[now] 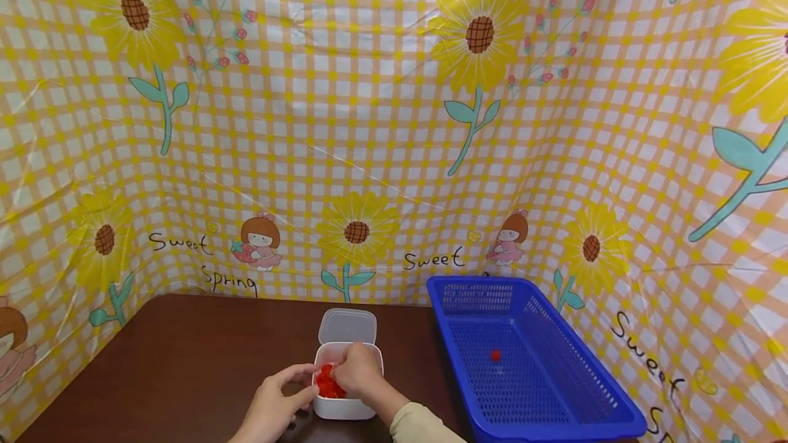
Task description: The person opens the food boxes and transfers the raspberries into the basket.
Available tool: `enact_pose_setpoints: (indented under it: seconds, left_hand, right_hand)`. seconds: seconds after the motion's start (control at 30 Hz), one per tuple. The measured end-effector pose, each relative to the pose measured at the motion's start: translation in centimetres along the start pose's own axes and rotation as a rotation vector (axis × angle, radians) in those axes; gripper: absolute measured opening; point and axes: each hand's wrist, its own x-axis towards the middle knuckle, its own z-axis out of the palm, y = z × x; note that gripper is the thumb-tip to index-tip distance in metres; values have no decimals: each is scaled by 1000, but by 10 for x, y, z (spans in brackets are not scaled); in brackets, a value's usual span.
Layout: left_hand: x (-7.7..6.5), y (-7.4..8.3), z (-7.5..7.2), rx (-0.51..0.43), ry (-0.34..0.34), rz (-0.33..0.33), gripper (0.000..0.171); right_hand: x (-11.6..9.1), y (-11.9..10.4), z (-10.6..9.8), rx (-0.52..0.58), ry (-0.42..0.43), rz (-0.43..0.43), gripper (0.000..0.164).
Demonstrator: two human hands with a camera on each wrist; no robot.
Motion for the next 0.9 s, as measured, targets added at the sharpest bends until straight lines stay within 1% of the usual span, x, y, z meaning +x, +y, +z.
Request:
enact_pose_setpoints:
  seconds: [0.17,0.3,0.53,0.77,0.9]
  left_hand:
    - [-1,-2,1,5,-17,-32,40]
    - [-1,0,1,-2,-13,-26,40]
    - [0,1,0,23,2,-12,39]
    - [0,-1,0,8,-28,-29,39]
    - [1,0,0,4,-18,-14,38]
  right_hand:
    - [-2,1,0,19,-22,12,9]
    - [-2,1,-2,34,-28,4,9]
    - [0,-3,-4,66,-45,-16,9]
    - [-1,0,-2,42,-64,-5,11]
    - [0,-2,-2,34,-54,-26,13]
